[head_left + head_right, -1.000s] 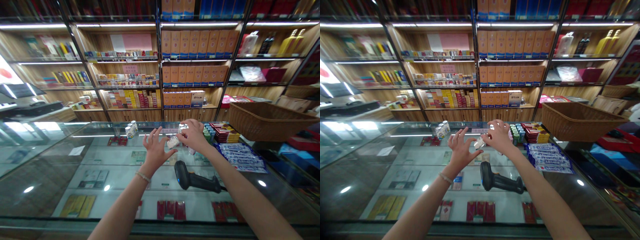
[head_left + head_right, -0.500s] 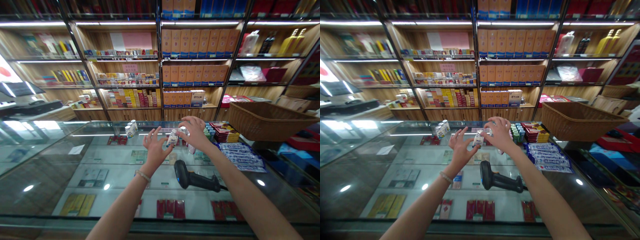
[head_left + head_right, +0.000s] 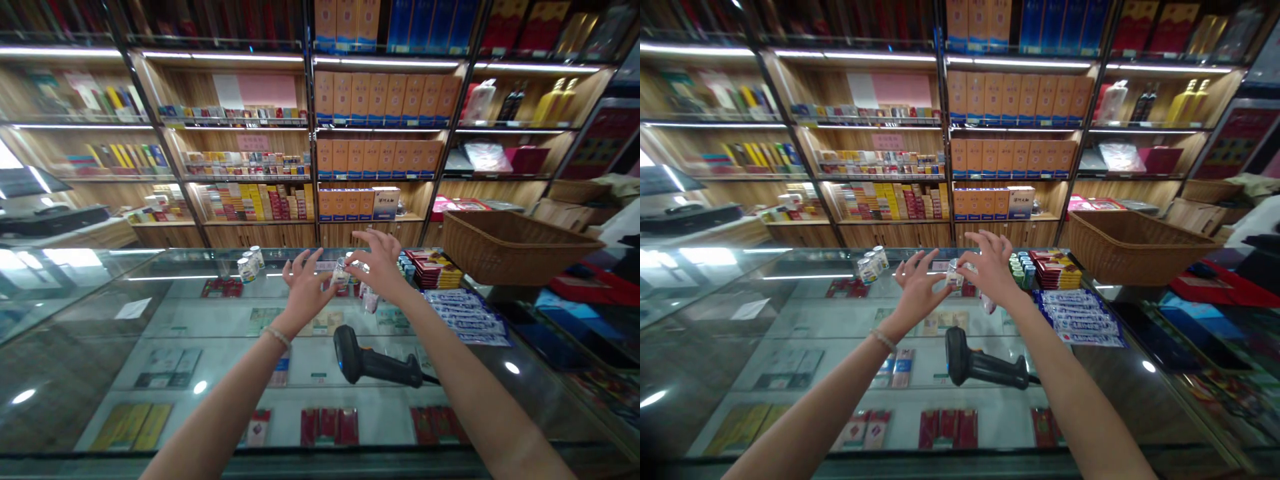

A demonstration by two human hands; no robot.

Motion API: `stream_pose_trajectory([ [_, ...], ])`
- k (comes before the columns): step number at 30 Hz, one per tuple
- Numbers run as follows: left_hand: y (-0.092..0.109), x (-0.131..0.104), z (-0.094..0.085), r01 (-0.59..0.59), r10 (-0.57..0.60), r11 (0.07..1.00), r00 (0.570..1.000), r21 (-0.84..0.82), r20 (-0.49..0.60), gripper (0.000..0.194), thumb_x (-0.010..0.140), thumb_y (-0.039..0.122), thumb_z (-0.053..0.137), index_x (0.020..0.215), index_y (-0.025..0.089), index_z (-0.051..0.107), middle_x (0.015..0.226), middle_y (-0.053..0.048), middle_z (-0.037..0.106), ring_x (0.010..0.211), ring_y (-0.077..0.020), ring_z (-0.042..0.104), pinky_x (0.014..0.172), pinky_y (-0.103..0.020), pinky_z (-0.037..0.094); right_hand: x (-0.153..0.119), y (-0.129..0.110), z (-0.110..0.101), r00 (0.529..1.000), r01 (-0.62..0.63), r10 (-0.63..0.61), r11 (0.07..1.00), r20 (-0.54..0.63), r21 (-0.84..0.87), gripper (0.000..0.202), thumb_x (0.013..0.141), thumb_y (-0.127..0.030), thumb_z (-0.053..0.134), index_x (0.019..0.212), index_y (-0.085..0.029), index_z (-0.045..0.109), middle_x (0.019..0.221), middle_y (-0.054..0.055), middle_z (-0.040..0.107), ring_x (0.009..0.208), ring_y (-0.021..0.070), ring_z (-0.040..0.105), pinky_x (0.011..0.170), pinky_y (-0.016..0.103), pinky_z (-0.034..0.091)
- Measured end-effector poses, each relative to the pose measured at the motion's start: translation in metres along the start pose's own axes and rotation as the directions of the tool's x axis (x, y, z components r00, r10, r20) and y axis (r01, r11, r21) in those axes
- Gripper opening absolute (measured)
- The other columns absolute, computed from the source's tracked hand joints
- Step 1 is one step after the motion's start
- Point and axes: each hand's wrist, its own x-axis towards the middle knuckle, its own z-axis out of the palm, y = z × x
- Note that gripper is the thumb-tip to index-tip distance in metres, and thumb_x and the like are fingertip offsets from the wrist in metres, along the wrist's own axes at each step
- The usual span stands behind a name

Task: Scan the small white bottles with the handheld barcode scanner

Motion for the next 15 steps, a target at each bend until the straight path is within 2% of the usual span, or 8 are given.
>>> stream_pose_trajectory([
  [3,0.003,0.014,0.011,-0.018,0.017,1.000,0.999,0.020,0.047,0.014,0.079,0.043,0.079,0.088,0.033,0.081,0.155,-0.003,0.051,0.146,-0.0368,0.033,0.117,-0.066,0.015,0.000,0.010,0.005,1.000,-0.002,0.001,0.999,-0.022,-0.044,0.009,0.091,-0.036,0.070,0.089,-0.031,0.077,0.148,0.002,0.055,0.142,0.0306,0.034,0.116,0.059,0.016],
  [6,0.002,0.018,0.032,-0.032,0.029,0.999,0.995,0.033,0.094,0.013,0.079,0.044,0.079,0.086,0.033,0.081,0.154,-0.004,0.052,0.146,-0.0367,0.034,0.117,-0.067,0.015,-0.003,0.017,0.015,1.000,0.003,-0.003,0.994,0.002,-0.113,0.007,0.090,-0.032,0.071,0.087,-0.030,0.077,0.146,0.003,0.057,0.142,0.0309,0.035,0.116,0.059,0.015],
  [11,-0.003,0.012,0.064,-0.006,0.005,1.000,0.989,0.006,0.148,0.014,0.082,0.045,0.076,0.086,0.033,0.082,0.152,-0.005,0.054,0.146,-0.0376,0.034,0.117,-0.069,0.016,-0.008,0.024,0.028,0.994,0.009,0.012,0.981,0.109,-0.193,0.007,0.089,-0.035,0.072,0.090,-0.030,0.078,0.151,0.003,0.054,0.144,0.0318,0.033,0.117,0.061,0.014],
  [15,-0.006,0.005,0.080,0.029,-0.028,1.000,0.990,-0.004,0.140,0.011,0.081,0.043,0.076,0.084,0.034,0.082,0.152,-0.004,0.054,0.145,-0.0394,0.035,0.116,-0.070,0.017,-0.011,0.028,0.034,0.981,0.034,0.005,0.979,0.192,-0.200,0.016,0.092,-0.042,0.068,0.094,-0.031,0.079,0.154,0.003,0.051,0.146,0.0328,0.032,0.118,0.063,0.012],
])
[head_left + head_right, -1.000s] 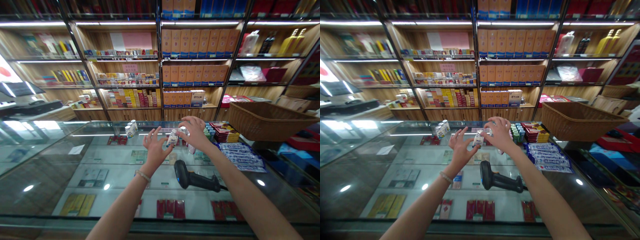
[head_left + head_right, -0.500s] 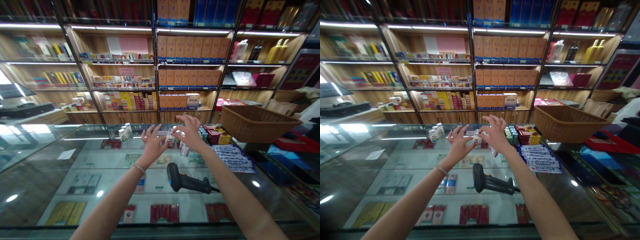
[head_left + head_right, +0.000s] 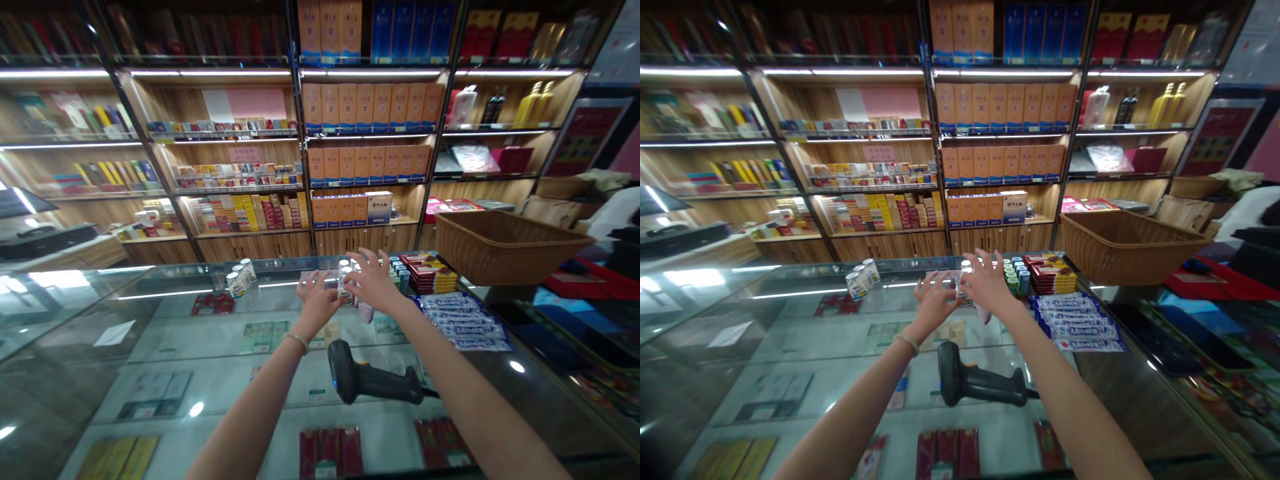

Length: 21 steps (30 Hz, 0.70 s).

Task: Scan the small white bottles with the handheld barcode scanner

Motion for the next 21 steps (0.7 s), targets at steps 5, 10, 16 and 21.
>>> stream_pose_trajectory([
  [5,-0.003,-0.003,0.012,0.021,-0.021,1.000,1.000,-0.002,0.008,0.009,0.081,0.041,0.076,0.083,0.035,0.082,0.150,-0.004,0.056,0.145,-0.0401,0.035,0.116,-0.070,0.019,-0.003,0.002,0.003,0.997,0.037,-0.037,0.999,0.070,0.005,0.031,0.094,-0.056,0.060,0.100,-0.031,0.079,0.156,0.006,0.048,0.148,0.0347,0.029,0.119,0.064,0.008],
  [10,-0.003,-0.006,0.019,-0.001,0.001,1.000,1.000,0.007,-0.023,0.010,0.081,0.042,0.076,0.086,0.035,0.082,0.146,-0.004,0.059,0.144,-0.0396,0.037,0.117,-0.070,0.018,-0.004,0.003,0.003,0.994,0.031,-0.030,0.999,0.108,-0.007,0.042,0.097,-0.062,0.051,0.105,-0.031,0.079,0.157,0.007,0.046,0.149,0.0340,0.027,0.120,0.063,0.006],
  [16,-0.002,-0.007,0.009,0.013,-0.013,1.000,0.997,-0.003,-0.079,0.021,0.080,0.047,0.077,0.096,0.033,0.079,0.149,-0.007,0.056,0.144,-0.0398,0.036,0.117,-0.070,0.017,-0.004,0.003,-0.007,0.980,-0.008,0.011,1.000,0.199,-0.015,0.043,0.095,-0.066,0.051,0.113,-0.035,0.076,0.160,0.004,0.043,0.151,0.0343,0.024,0.121,0.063,0.005],
  [21,-0.005,-0.007,0.001,0.018,-0.017,1.000,0.990,0.002,-0.138,0.029,0.081,0.048,0.075,0.102,0.029,0.074,0.154,-0.009,0.050,0.145,-0.0370,0.037,0.119,-0.065,0.016,-0.004,0.003,-0.016,0.966,-0.012,0.019,0.999,0.259,-0.030,0.056,0.091,-0.072,0.052,0.125,-0.031,0.071,0.160,0.009,0.042,0.152,0.0355,0.024,0.121,0.066,0.006],
])
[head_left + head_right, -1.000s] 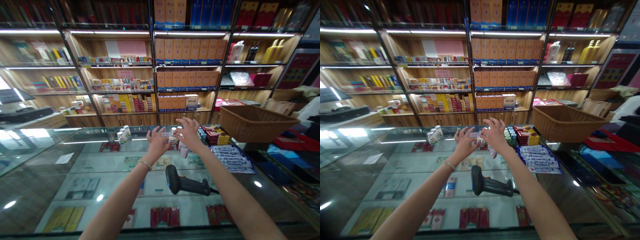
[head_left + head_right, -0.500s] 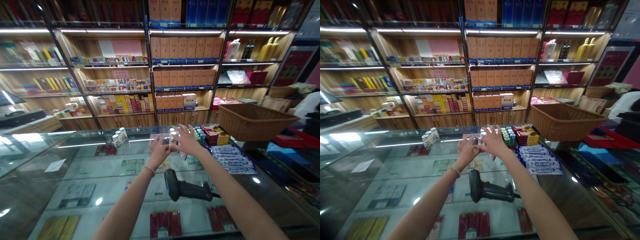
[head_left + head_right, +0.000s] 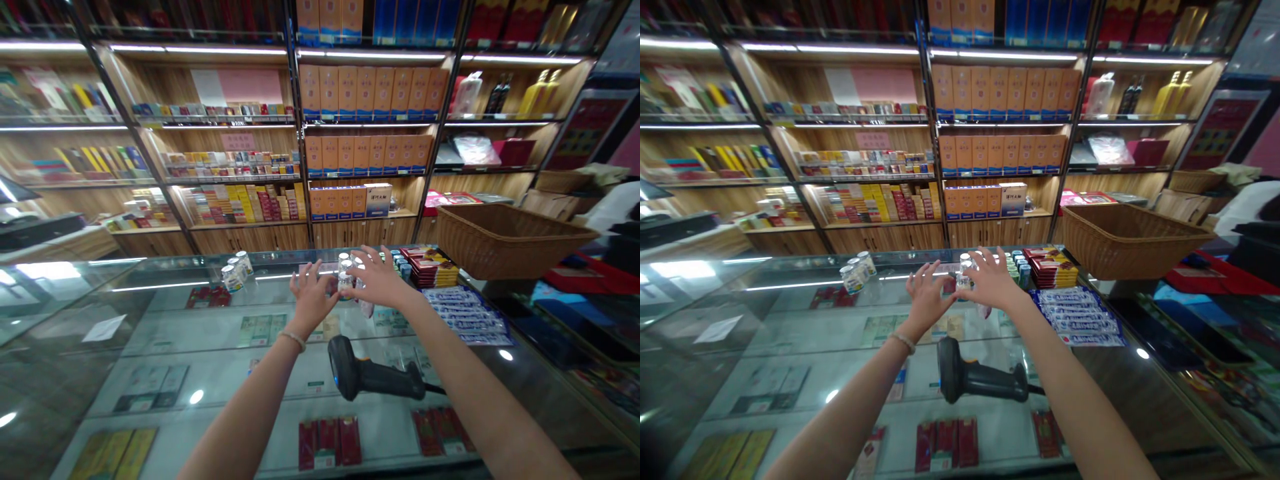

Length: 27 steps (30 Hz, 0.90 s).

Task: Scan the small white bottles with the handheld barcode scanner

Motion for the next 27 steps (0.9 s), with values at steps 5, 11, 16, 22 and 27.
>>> stream_pose_trajectory([
  [5,0.002,-0.001,-0.003,-0.014,0.014,1.000,0.999,-0.003,0.032,0.018,0.082,0.045,0.074,0.086,0.027,0.075,0.155,-0.007,0.050,0.146,-0.0367,0.034,0.120,-0.065,0.013,-0.001,-0.003,-0.002,1.000,0.029,-0.029,0.999,-0.008,-0.013,0.057,0.090,-0.074,0.051,0.120,-0.031,0.074,0.161,0.009,0.041,0.153,0.0367,0.023,0.121,0.067,0.006],
  [11,0.009,0.002,0.000,0.011,-0.011,1.000,0.997,0.000,0.071,0.014,0.084,0.040,0.072,0.084,0.027,0.077,0.155,-0.006,0.050,0.147,-0.0365,0.033,0.120,-0.065,0.014,-0.001,-0.004,-0.001,0.999,0.028,-0.029,0.999,-0.024,-0.042,0.058,0.094,-0.073,0.045,0.119,-0.030,0.075,0.160,0.010,0.042,0.152,0.0368,0.026,0.122,0.067,0.007],
  [16,0.012,0.004,0.006,0.022,-0.022,1.000,0.998,0.000,0.050,0.013,0.086,0.037,0.068,0.084,0.027,0.076,0.154,-0.005,0.052,0.147,-0.0355,0.034,0.120,-0.064,0.014,0.000,-0.002,0.001,1.000,0.005,-0.006,0.999,-0.026,-0.041,0.059,0.097,-0.071,0.039,0.119,-0.030,0.075,0.159,0.009,0.045,0.152,0.0356,0.026,0.122,0.066,0.006],
  [22,0.012,0.004,0.010,0.015,-0.015,1.000,0.999,-0.002,0.040,0.014,0.087,0.037,0.067,0.086,0.026,0.075,0.154,-0.005,0.052,0.147,-0.0351,0.033,0.119,-0.063,0.016,0.000,-0.003,0.001,1.000,-0.011,0.010,0.999,-0.017,-0.047,0.059,0.098,-0.070,0.039,0.120,-0.028,0.074,0.159,0.009,0.045,0.149,0.0342,0.031,0.123,0.066,0.003],
  [27,0.015,0.006,0.009,0.028,-0.028,1.000,0.998,-0.001,0.055,0.012,0.087,0.035,0.067,0.086,0.026,0.075,0.153,-0.005,0.053,0.146,-0.0352,0.034,0.118,-0.063,0.017,0.000,-0.004,0.001,1.000,-0.028,0.028,0.999,-0.015,-0.037,0.058,0.098,-0.069,0.039,0.121,-0.028,0.074,0.160,0.010,0.043,0.151,0.0354,0.028,0.122,0.067,0.008],
])
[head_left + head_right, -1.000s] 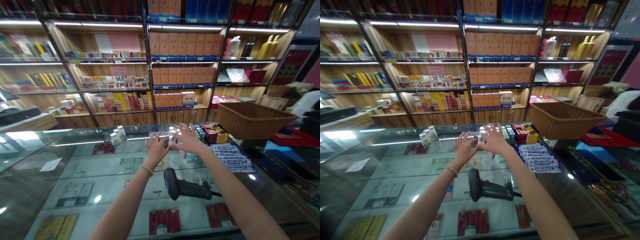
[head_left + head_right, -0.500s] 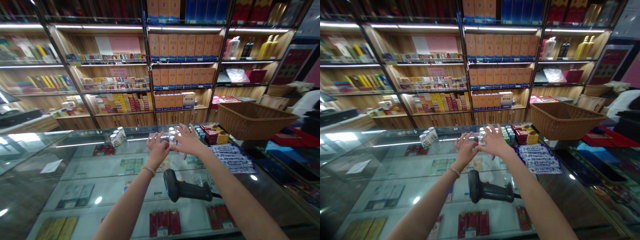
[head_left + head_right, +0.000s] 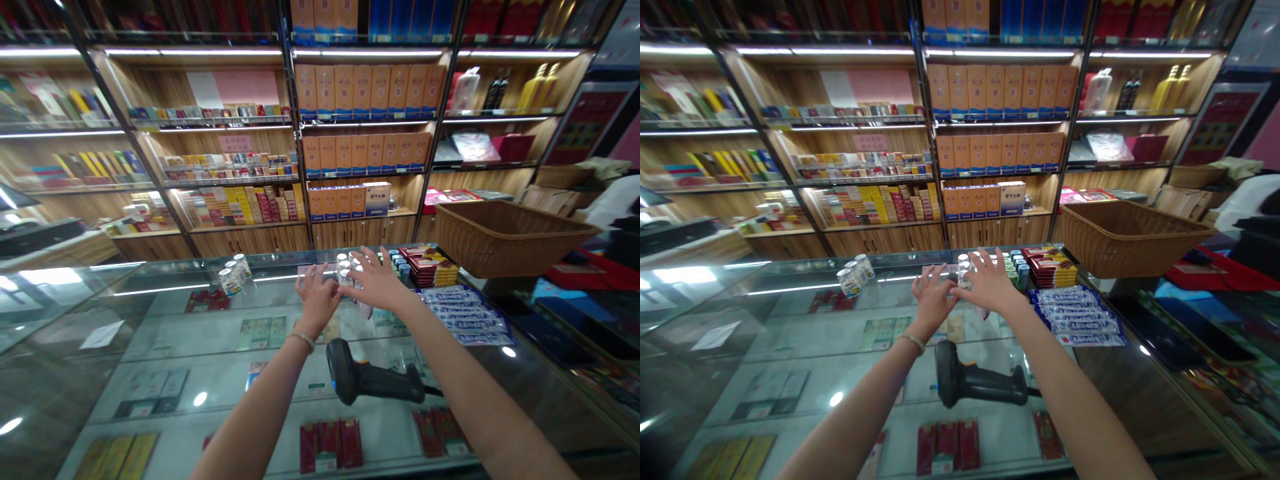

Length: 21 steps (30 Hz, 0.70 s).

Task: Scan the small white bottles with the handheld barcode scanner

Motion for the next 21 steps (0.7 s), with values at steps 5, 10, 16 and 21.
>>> stream_pose_trajectory([
  [5,0.000,0.000,0.000,0.008,-0.008,1.000,1.000,0.019,-0.002,0.012,0.087,0.035,0.067,0.088,0.026,0.075,0.152,-0.006,0.053,0.146,-0.0361,0.034,0.118,-0.064,0.019,0.000,-0.001,0.000,1.000,0.000,0.000,1.000,-0.006,0.005,0.059,0.096,-0.071,0.041,0.123,-0.028,0.073,0.164,0.011,0.037,0.153,0.0370,0.023,0.121,0.069,0.009],
  [10,-0.001,0.000,0.001,0.013,-0.012,0.999,1.000,0.036,-0.008,0.011,0.087,0.033,0.067,0.091,0.026,0.075,0.154,-0.006,0.051,0.147,-0.0368,0.033,0.118,-0.065,0.020,-0.001,0.000,0.005,0.999,0.016,-0.016,1.000,-0.049,-0.002,0.059,0.096,-0.070,0.042,0.126,-0.028,0.072,0.167,0.010,0.030,0.156,0.0363,0.017,0.122,0.068,0.005],
  [16,-0.004,0.000,0.002,0.013,-0.014,0.999,1.000,0.050,0.007,0.010,0.086,0.032,0.068,0.090,0.027,0.075,0.155,-0.007,0.050,0.146,-0.0358,0.035,0.118,-0.064,0.021,0.000,0.000,0.012,0.997,0.019,-0.021,0.999,-0.068,-0.030,0.061,0.095,-0.072,0.042,0.126,-0.029,0.071,0.166,0.010,0.032,0.156,0.0360,0.016,0.123,0.068,0.002],
  [21,-0.010,-0.001,-0.007,0.064,-0.061,0.992,0.998,0.110,-0.031,0.049,0.087,0.042,0.068,0.133,0.028,0.064,0.162,-0.014,0.039,0.149,-0.0359,0.031,0.120,-0.061,0.020,0.000,0.002,0.011,0.992,0.007,-0.010,1.000,-0.126,-0.029,0.072,0.094,-0.074,0.041,0.149,-0.028,0.052,0.167,0.012,0.030,0.156,0.0366,0.017,0.122,0.067,0.006],
])
